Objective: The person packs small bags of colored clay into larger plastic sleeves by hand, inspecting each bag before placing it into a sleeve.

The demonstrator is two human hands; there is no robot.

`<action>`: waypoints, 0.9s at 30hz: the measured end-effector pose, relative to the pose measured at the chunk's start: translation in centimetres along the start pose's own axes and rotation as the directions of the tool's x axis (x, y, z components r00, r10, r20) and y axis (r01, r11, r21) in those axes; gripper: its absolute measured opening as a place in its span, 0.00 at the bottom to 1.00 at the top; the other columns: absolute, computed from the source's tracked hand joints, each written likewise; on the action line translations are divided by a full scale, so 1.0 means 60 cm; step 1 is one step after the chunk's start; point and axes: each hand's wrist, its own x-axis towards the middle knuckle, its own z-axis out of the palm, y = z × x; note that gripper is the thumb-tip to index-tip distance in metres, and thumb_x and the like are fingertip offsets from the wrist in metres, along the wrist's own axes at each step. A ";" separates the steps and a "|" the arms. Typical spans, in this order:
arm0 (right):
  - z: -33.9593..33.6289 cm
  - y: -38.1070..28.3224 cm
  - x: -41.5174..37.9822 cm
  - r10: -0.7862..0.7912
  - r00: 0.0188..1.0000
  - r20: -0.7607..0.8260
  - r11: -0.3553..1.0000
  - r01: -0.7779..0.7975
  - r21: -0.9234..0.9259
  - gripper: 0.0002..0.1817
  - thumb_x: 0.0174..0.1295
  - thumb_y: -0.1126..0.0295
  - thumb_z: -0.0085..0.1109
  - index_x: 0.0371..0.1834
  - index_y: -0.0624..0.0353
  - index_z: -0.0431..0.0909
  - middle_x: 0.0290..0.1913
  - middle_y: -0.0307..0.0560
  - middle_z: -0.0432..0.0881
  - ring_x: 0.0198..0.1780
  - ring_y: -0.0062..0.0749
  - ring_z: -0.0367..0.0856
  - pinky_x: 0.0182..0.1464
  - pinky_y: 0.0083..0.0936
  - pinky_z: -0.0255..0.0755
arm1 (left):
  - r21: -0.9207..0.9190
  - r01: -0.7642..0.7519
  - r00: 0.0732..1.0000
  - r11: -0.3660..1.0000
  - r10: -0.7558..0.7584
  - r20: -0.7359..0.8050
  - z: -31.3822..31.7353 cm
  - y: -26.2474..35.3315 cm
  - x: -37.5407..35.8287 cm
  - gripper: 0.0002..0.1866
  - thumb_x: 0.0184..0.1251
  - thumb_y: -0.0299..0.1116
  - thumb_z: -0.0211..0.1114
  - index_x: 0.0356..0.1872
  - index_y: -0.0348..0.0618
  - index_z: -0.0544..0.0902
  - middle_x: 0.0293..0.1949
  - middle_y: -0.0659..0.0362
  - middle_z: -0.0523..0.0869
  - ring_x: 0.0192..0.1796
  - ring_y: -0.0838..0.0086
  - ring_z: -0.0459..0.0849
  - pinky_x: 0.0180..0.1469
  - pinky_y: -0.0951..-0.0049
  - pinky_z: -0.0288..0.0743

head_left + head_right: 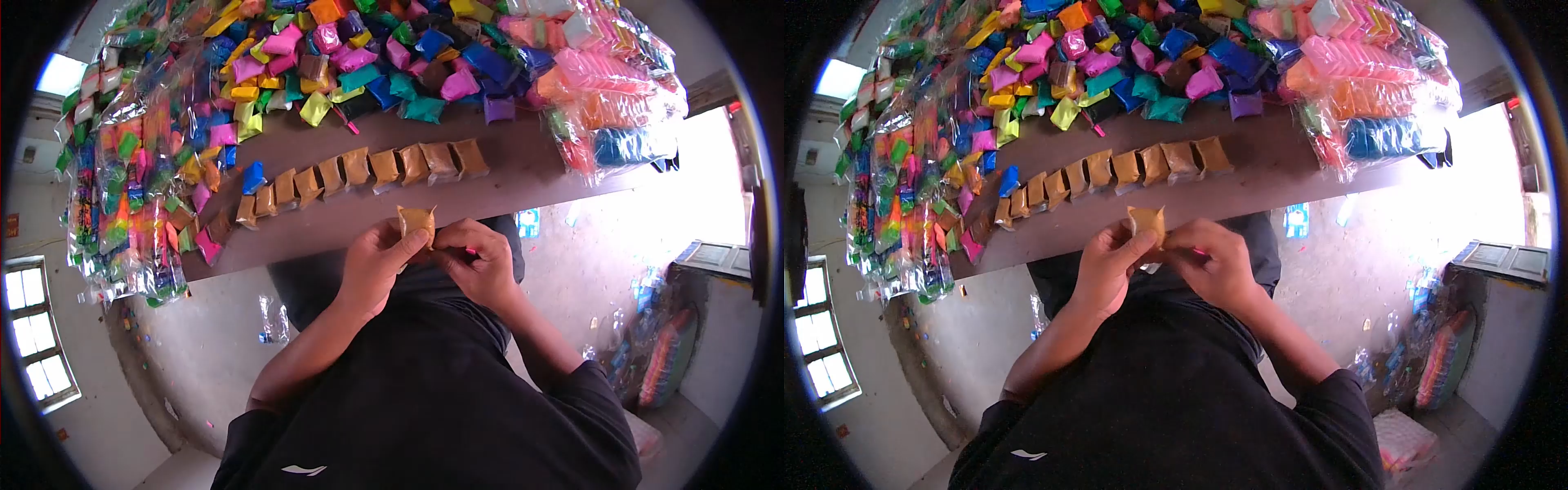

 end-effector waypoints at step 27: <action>-0.039 0.014 0.010 0.050 0.968 -0.246 0.996 -0.067 -0.061 0.14 0.55 0.83 0.75 0.44 0.61 0.86 0.40 0.38 0.85 0.29 0.13 0.73 0.31 0.15 0.66 | -0.135 -0.009 1.000 0.991 0.011 0.011 0.073 0.009 0.060 0.14 0.78 0.37 0.67 0.54 0.37 0.84 0.45 0.59 0.90 0.46 0.76 0.89 0.50 0.74 0.85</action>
